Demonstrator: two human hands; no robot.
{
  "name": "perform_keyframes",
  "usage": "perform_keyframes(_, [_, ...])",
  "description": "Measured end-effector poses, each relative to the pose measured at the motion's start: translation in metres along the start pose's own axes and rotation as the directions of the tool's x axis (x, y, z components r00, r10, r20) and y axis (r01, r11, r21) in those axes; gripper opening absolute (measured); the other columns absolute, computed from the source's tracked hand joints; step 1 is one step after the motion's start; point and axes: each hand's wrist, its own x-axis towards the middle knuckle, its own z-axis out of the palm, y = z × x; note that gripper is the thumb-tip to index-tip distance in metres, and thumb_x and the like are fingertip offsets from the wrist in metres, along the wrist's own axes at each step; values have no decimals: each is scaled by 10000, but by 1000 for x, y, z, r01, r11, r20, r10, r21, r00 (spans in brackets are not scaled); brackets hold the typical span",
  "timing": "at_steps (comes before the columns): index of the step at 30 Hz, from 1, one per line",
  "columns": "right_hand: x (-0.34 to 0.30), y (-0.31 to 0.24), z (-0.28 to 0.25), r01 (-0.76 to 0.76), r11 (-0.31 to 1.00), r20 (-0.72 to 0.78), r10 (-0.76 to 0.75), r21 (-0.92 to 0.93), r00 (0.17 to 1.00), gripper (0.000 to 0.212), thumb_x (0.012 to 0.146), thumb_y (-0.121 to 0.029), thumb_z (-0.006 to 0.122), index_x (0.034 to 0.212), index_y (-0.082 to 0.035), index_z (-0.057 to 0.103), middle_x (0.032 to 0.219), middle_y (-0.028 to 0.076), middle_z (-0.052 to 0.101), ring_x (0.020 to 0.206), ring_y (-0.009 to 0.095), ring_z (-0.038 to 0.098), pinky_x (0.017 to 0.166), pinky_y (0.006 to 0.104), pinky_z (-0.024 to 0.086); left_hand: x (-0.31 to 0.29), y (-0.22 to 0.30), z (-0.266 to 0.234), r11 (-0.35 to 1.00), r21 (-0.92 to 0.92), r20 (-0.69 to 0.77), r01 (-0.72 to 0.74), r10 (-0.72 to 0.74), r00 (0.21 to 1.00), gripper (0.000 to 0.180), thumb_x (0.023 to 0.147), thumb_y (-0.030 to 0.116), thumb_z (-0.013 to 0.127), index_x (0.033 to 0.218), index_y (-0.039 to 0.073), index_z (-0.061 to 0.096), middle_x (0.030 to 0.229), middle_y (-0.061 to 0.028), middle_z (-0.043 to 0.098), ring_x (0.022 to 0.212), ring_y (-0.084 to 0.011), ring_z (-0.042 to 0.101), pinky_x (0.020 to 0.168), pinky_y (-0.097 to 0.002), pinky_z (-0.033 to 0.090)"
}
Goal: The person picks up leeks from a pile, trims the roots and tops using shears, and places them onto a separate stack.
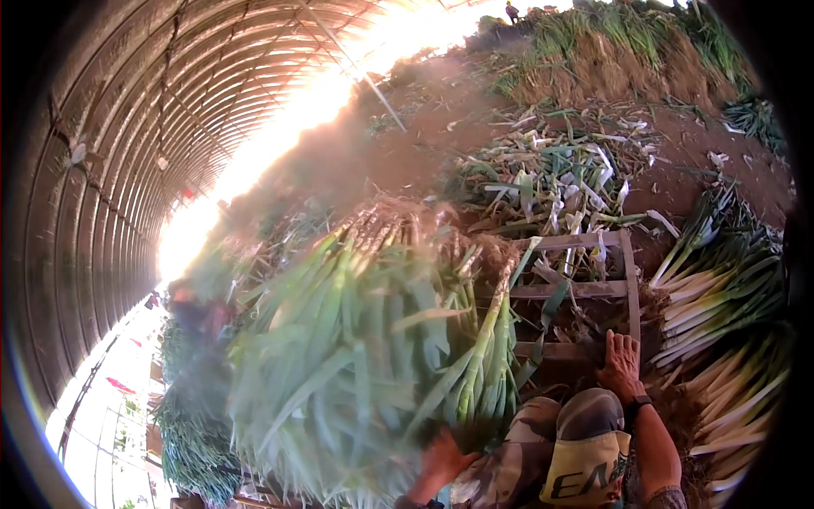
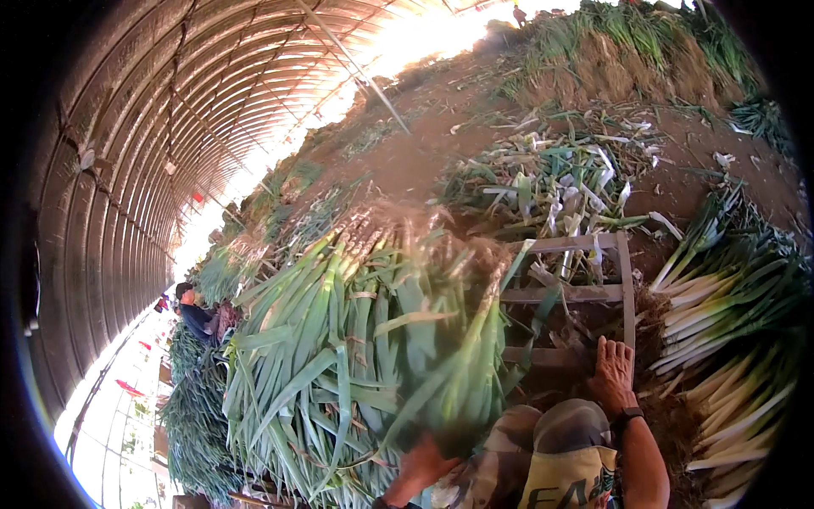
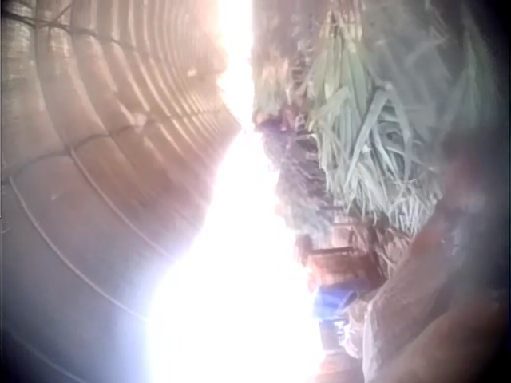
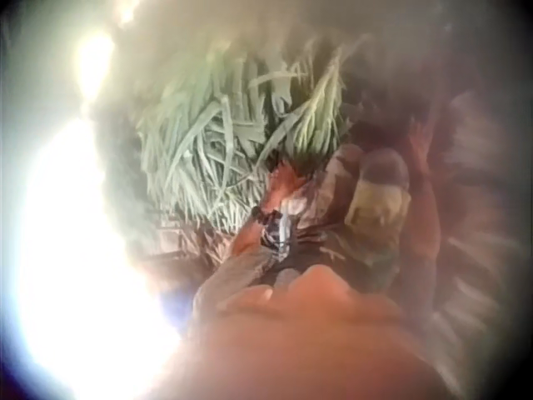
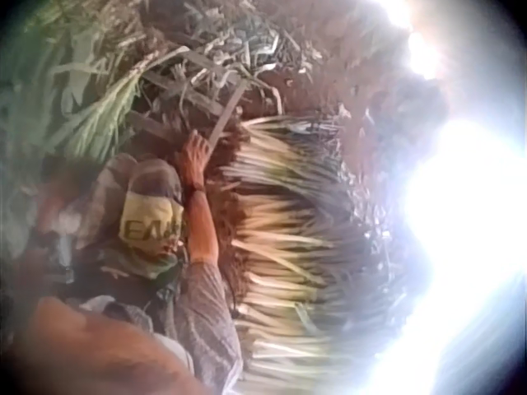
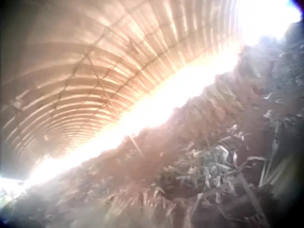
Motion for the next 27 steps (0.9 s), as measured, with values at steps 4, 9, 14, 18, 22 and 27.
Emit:
perform_keyframes(4, [-2,-3,-14,-5,1000,-10,5,-3,1000,883,658,-289,795,1383,53,426,1146,177,498,1122,335,465,1027,438,346,20,11,-61,988,147,354,-56,0,935,636,907,563,618,1285,54,573,937,-261,710,966,-440,684,860,-507,537])
perform_keyframes(9, [2,-12,-29,-73,996,65,76,-45,995,856,691,-333,819,1360,48,444,1135,167,513,1114,333,467,1009,431,351,81,55,-106,974,-52,5,-219,220,976,430,909,380,661,1169,39,625,1049,-230,678,986,-451,634,837,-513,514])
perform_keyframes(14, [7,-18,-21,-58,998,23,58,-3,998,842,693,-320,820,1357,41,451,1121,168,514,1098,330,471,1005,430,351,182,64,-44,945,-80,-207,-318,297,932,457,894,326,664,1234,33,576,1184,-222,651,1120,-424,606,951,-496,486])
perform_keyframes(18, [9,-19,-23,-47,998,16,47,-51,999,830,696,-317,815,1351,48,456,1110,165,516,1090,328,475,1002,433,354,227,80,-11,980,-179,39,-84,92,995,533,870,358,682,1261,20,552,1164,-237,666,1110,-428,624,944,-520,493])
perform_keyframes(22, [9,-20,-19,-55,997,14,55,-46,998,826,700,-332,801,1341,60,457,1094,160,514,1076,328,479,992,441,358,240,83,3,946,-313,73,-84,112,991,569,874,387,685,1257,-3,531,1156,-286,665,1080,-462,639,913,-512,520])
perform_keyframes(27, [7,-14,-9,-85,996,31,86,-38,996,836,688,-312,799,1350,60,450,1125,175,510,1094,336,465,1011,438,348,233,97,18,909,-391,81,-141,187,979,549,867,389,674,1263,25,561,1084,-288,684,1054,-456,651,919,-514,509])
